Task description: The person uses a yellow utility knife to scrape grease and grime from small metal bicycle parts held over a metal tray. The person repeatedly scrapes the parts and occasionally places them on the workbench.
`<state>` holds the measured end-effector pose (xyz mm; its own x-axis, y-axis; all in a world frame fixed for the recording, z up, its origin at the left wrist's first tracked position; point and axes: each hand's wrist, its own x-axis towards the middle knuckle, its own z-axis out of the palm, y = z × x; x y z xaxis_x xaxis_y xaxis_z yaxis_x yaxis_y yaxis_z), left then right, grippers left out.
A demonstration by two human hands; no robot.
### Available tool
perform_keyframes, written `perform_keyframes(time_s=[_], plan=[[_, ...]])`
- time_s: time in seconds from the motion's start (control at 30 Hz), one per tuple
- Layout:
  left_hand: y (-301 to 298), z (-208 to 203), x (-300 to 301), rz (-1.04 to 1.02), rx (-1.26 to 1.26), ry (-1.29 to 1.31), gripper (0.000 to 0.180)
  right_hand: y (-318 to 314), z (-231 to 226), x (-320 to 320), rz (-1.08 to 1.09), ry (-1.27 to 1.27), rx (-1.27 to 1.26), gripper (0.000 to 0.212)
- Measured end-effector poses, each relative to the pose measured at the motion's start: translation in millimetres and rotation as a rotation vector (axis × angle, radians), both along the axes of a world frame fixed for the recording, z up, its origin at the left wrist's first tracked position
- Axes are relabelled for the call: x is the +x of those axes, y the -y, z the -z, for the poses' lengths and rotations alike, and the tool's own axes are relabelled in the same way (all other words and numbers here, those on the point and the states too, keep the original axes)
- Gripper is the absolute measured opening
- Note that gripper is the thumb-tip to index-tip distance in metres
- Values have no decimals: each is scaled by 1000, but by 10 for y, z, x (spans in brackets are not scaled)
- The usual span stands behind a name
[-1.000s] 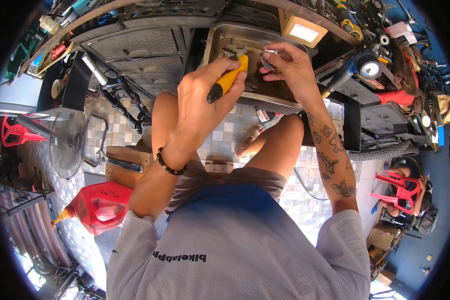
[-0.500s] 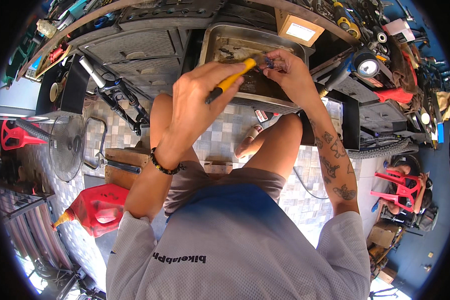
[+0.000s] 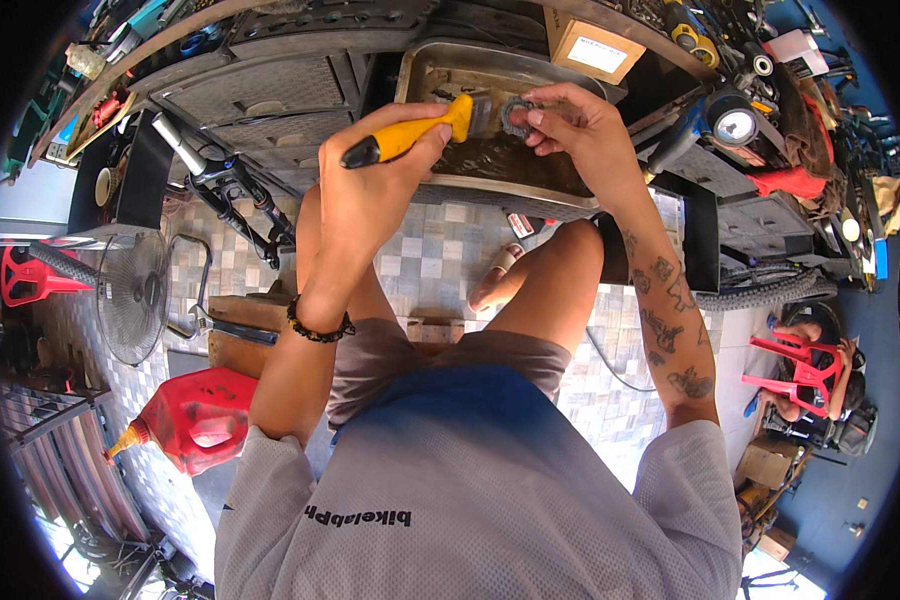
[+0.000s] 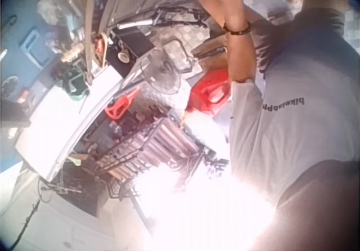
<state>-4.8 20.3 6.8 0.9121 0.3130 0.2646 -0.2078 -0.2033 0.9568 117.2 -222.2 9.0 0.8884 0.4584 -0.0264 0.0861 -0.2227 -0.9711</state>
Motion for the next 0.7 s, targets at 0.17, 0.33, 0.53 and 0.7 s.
perform_keyframes(time_s=[0.17,0.33,0.53,0.7], plan=[[145,52,-34,-34,-17,11,29,-148,164,-47,-25,63,112,34],[161,94,-43,10,396,334,29,-77,225,66,-54,132,17,35],[170,47,-62,88,340,382,27,-10,144,5,-29,154,-133,31],[115,38,-23,-8,408,347,27,-22,97,-43,0,87,-39,30]])
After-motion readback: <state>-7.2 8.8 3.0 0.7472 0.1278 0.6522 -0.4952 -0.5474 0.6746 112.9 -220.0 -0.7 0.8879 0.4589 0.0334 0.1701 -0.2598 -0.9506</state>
